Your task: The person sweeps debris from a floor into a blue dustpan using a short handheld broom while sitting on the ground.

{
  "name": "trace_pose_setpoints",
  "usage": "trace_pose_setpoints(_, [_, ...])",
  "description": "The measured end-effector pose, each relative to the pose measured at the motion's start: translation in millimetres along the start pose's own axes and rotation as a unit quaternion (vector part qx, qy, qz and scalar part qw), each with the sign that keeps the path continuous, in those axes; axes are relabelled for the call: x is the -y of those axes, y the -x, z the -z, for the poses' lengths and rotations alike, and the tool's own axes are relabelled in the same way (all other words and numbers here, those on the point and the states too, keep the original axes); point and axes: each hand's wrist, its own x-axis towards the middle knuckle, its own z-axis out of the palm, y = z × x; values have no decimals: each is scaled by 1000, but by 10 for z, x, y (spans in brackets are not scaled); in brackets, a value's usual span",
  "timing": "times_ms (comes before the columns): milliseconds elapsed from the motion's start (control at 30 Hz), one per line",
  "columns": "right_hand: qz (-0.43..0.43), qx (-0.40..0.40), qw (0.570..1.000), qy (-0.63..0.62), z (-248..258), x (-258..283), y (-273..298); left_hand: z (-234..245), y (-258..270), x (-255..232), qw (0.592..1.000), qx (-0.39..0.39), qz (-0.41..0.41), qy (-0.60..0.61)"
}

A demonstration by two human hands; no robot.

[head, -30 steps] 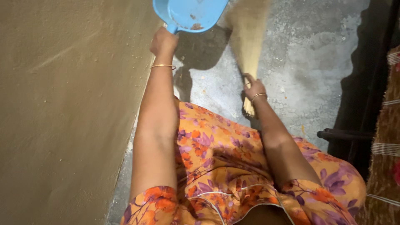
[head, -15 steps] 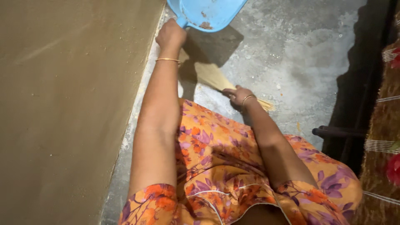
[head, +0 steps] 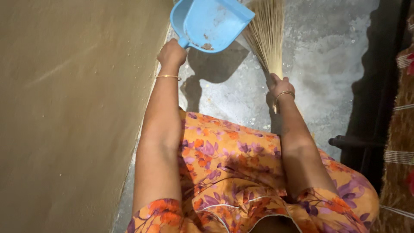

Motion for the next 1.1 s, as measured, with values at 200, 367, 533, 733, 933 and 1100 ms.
trace_pose_setpoints(200, [121, -53, 990, -38, -458, 223, 52, -34, 10, -104, 1000, -11, -25, 6])
trace_pose_setpoints(367, [190, 52, 979, 43, -586, 473, 449, -10, 73, -217, 1000, 8, -20, 11])
trace_pose_setpoints(533, [202, 107, 971, 63, -561, 271, 539, 13, 103, -155, 1000, 10, -22, 9])
trace_pose_setpoints(733, [42, 112, 993, -16, -410, 28, 390, -14, 4, 36, 1000, 7, -21, -6])
trace_pose_setpoints(933, [-61, -13, 995, -79, -262, 49, 363, 144, 69, -16, 999, 0, 33, 14])
trace_pose_setpoints(1100, [-193, -153, 940, -237, -559, -173, 224, 189, 103, -5, 996, -17, 67, 54])
